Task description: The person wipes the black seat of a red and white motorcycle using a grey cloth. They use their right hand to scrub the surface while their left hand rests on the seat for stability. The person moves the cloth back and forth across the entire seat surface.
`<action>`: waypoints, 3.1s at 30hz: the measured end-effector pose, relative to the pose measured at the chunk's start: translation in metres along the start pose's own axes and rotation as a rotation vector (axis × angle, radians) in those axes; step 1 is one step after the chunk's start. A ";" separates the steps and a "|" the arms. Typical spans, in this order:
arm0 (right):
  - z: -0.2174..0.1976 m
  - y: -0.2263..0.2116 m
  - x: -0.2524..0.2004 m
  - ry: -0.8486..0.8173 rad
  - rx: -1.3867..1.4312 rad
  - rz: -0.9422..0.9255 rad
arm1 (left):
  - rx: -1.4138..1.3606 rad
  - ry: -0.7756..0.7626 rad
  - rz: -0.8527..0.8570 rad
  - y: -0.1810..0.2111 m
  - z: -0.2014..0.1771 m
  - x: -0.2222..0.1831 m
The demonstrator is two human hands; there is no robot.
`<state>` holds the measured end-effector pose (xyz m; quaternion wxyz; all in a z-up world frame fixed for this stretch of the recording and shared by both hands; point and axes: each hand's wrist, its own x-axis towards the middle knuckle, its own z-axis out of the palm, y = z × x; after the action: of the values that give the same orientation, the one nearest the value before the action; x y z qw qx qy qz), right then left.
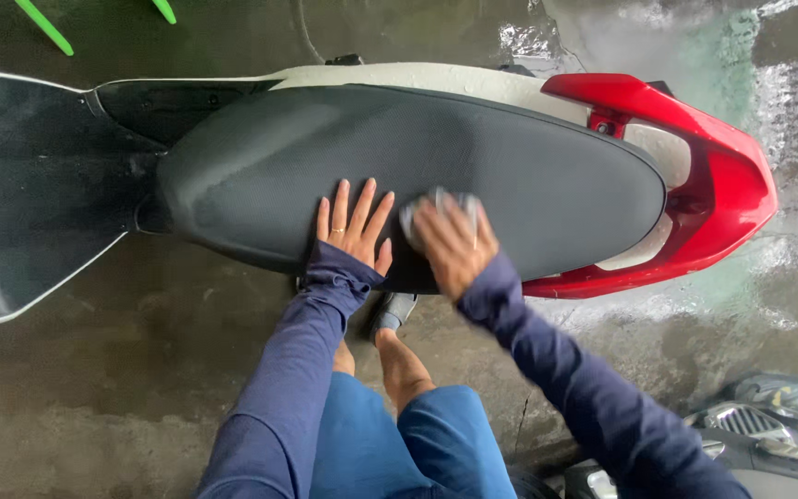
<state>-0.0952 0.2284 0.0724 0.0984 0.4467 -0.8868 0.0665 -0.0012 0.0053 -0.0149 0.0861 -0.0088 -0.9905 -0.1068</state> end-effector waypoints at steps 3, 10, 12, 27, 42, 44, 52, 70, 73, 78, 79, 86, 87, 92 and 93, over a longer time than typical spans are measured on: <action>0.003 0.045 0.078 0.010 -0.013 0.122 | 0.025 -0.010 -0.012 0.005 -0.008 0.001; -0.018 0.052 0.107 0.008 0.066 -0.056 | 0.038 -0.095 -0.044 0.008 -0.024 0.007; -0.002 0.062 0.125 0.041 0.076 -0.087 | 0.028 -0.090 -0.053 0.007 -0.021 0.004; 0.007 0.051 0.119 0.053 -0.058 0.035 | -0.007 -0.112 -0.037 0.003 -0.020 0.007; 0.009 0.092 0.087 0.065 -0.051 0.343 | 0.035 -0.021 0.011 0.000 -0.008 -0.001; -0.027 0.046 0.085 0.031 -0.235 0.143 | 0.014 -0.045 0.001 0.001 -0.008 -0.003; -0.016 0.092 0.067 0.168 -0.121 0.269 | -0.003 -0.046 0.004 -0.002 -0.008 -0.002; -0.032 0.121 0.009 0.252 -0.163 0.238 | -0.028 -0.054 0.001 -0.002 -0.013 -0.001; -0.047 0.127 0.008 0.202 -0.180 0.118 | -0.030 -0.048 -0.004 -0.002 -0.018 0.003; -0.027 0.156 -0.026 0.210 -0.185 0.432 | -0.030 -0.030 0.010 -0.002 -0.013 0.001; -0.037 0.124 -0.033 0.182 -0.150 0.371 | -0.021 -0.023 0.014 -0.003 -0.012 0.001; -0.024 0.194 -0.086 0.299 -0.151 0.489 | -0.007 -0.025 0.006 -0.001 -0.013 0.001; -0.030 0.160 -0.094 0.299 -0.158 0.495 | -0.011 -0.025 0.013 -0.003 -0.013 0.002; -0.034 0.175 -0.134 0.252 -0.190 0.324 | 0.002 -0.014 0.019 -0.002 -0.014 0.000; -0.030 0.160 -0.131 0.250 -0.185 0.328 | 0.005 -0.020 0.020 -0.003 -0.014 -0.004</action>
<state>-0.1448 0.4314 0.0661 0.2358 0.2741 -0.9307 0.0549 0.0047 -0.0005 -0.0030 0.0773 -0.0196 -0.9914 -0.1034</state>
